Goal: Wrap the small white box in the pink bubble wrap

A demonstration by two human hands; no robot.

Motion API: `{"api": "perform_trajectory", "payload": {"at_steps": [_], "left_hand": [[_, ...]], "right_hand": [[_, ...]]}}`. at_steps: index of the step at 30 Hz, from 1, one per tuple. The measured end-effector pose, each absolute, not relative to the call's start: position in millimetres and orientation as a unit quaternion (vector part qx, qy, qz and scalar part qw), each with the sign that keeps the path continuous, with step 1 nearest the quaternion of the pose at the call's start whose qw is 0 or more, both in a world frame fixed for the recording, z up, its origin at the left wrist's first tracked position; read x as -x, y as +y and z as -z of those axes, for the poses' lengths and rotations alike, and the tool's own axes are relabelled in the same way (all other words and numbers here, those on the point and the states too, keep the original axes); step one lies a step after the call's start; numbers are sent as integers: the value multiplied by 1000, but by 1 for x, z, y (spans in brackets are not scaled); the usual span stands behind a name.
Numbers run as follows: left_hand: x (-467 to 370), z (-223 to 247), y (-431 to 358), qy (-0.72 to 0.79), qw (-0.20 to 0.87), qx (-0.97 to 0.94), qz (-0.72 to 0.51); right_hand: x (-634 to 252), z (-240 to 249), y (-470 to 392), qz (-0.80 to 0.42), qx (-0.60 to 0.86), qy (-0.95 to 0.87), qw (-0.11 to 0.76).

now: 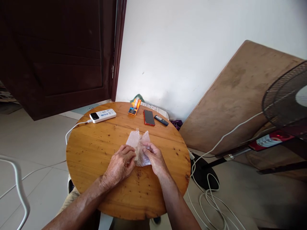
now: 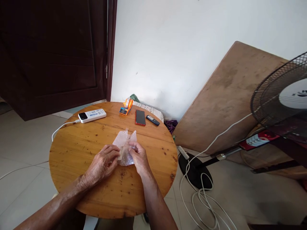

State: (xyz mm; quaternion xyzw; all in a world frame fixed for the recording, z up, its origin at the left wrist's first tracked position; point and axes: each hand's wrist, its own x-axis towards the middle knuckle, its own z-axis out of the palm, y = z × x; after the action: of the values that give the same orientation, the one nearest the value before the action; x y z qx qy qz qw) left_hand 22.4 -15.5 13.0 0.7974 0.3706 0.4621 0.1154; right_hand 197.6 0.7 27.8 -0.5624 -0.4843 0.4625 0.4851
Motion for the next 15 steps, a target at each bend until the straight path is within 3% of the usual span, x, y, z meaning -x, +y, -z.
{"api": "perform_trajectory", "payload": {"at_steps": [15], "left_hand": [[-24, -13, -15, 365, 113, -800, -463]], "right_hand": [[-189, -40, 12, -454, 556, -525, 457]]}}
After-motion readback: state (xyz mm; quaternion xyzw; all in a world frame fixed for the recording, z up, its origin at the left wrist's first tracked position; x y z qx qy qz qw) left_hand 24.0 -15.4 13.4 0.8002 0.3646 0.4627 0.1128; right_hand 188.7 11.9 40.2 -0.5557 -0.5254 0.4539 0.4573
